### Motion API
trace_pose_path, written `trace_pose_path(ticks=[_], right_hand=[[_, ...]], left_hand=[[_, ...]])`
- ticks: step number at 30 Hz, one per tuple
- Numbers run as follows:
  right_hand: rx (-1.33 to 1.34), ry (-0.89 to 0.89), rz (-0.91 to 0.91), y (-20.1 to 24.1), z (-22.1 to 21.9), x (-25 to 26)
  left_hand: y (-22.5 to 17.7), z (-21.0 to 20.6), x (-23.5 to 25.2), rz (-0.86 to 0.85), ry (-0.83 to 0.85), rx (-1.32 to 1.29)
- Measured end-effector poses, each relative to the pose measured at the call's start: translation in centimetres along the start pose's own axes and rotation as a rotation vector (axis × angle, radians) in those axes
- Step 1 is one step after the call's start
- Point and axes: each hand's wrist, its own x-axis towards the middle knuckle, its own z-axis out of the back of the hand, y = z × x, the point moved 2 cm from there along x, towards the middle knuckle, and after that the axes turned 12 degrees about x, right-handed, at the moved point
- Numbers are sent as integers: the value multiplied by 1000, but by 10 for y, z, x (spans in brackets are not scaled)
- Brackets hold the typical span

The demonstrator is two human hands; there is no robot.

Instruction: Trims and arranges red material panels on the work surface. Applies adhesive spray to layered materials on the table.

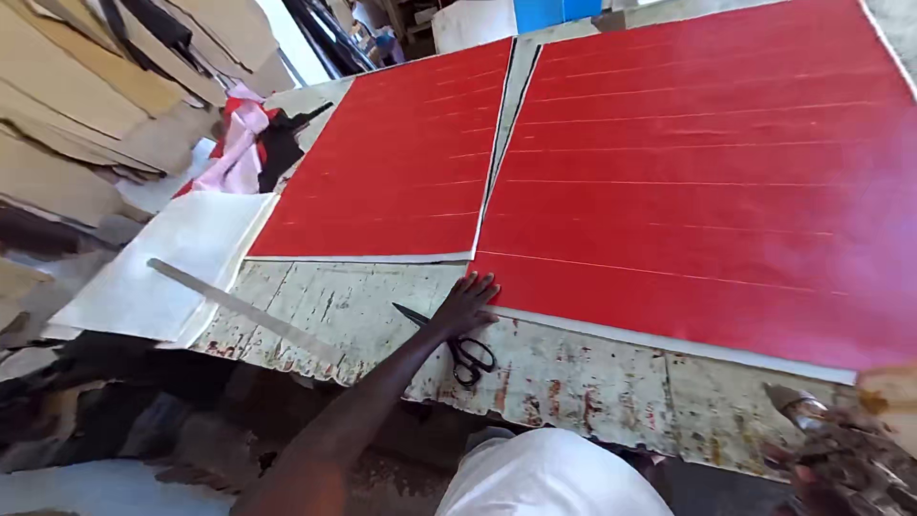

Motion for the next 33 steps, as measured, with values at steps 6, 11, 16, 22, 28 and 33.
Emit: trace_pose_path(ticks=[6,11,16,22,28,33], right_hand=[[36,20,12,8,-172,-90],[-30,-87,19,0,-214,-136],[-26,-165,8,-9,-210,-171],[52,-197,38,-24,-206,-210],[131,-202,39,-45,-222,-221],[152,-241,35,-47,-241,-218]], left_hand=[[52,-4,0,-327,-162,-78],[60,1,15,-583,-197,10],[59,9,26,-662,-135,54],[33,88,50,-779,-56,235],[28,200,148,-640,-294,148],[27,239,207,-632,-398,120]])
